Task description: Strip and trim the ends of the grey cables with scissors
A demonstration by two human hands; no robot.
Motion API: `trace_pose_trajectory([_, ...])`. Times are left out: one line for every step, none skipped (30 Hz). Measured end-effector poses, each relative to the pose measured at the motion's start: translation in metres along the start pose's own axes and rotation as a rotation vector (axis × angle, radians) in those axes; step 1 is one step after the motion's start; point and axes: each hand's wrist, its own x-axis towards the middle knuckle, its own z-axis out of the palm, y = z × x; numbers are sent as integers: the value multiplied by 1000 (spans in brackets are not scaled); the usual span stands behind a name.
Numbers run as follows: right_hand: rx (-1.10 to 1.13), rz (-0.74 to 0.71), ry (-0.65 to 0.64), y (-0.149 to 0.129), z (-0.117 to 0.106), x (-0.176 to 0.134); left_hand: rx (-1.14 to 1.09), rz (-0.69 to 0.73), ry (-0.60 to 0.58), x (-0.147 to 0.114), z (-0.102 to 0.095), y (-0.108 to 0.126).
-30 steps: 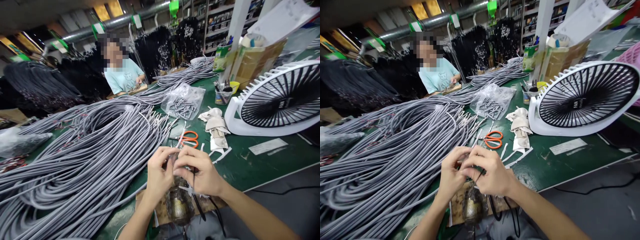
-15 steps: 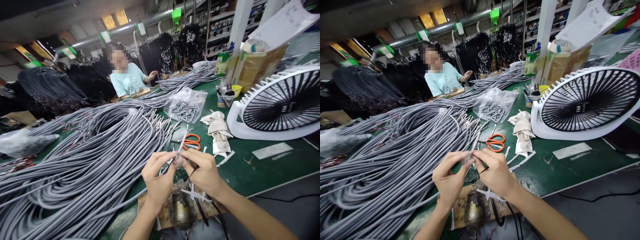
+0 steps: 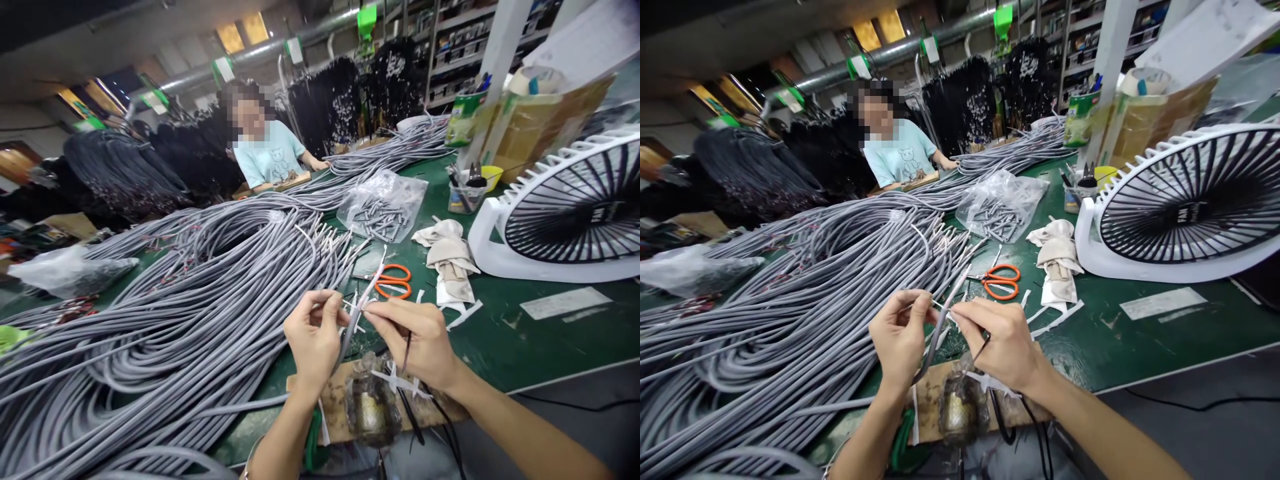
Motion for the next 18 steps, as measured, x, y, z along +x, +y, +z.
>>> trace_pose_trajectory([-1,5,2,0,0,0,-28,-30,0,1,-1,1])
trace_pose_trajectory([-2,16,8,0,0,0,-55,-66,-3,3,-2,1])
trace_pose_trajectory([-2,35,18,0,1,0,-81,-105,-9,4,-3,1])
trace_pose_trajectory([-3,57,31,0,1,1,-110,-146,-20,4,-4,1])
trace_pose_trajectory([-8,81,42,1,1,1,-147,-183,-34,5,-4,1])
trace_pose_trajectory([-17,101,52,1,2,1,-190,-210,-43,5,-4,1])
trace_pose_trajectory([-29,119,58,1,2,2,-239,-226,-48,5,-4,2])
trace_pose_trajectory([-42,136,62,1,2,2,-287,-235,-64,5,-4,2])
trace_pose_trajectory([-53,152,66,2,2,2,-320,-243,-107,5,-4,3])
trace_pose_trajectory([-60,163,70,2,2,2,-326,-249,-180,4,-4,3])
trace_pose_trajectory([-63,172,71,3,1,3,-305,-252,-270,4,-4,3])
trace_pose_trajectory([-64,179,74,3,0,4,-264,-254,-353,4,-4,4])
trace_pose_trajectory([-65,184,79,4,-1,4,-217,-248,-405,4,-4,4])
trace_pose_trajectory([-77,191,98,4,-3,5,-176,-231,-410,5,-4,4])
trace_pose_trajectory([-108,206,132,5,-6,6,-150,-207,-378,5,-5,3])
trace_pose_trajectory([-161,229,188,5,-8,7,-140,-188,-337,5,-5,3])
trace_pose_trajectory([-228,255,253,5,-11,7,-139,-176,-308,6,-6,3])
trace_pose_trajectory([-294,268,307,6,-13,8,-140,-170,-300,5,-6,3])
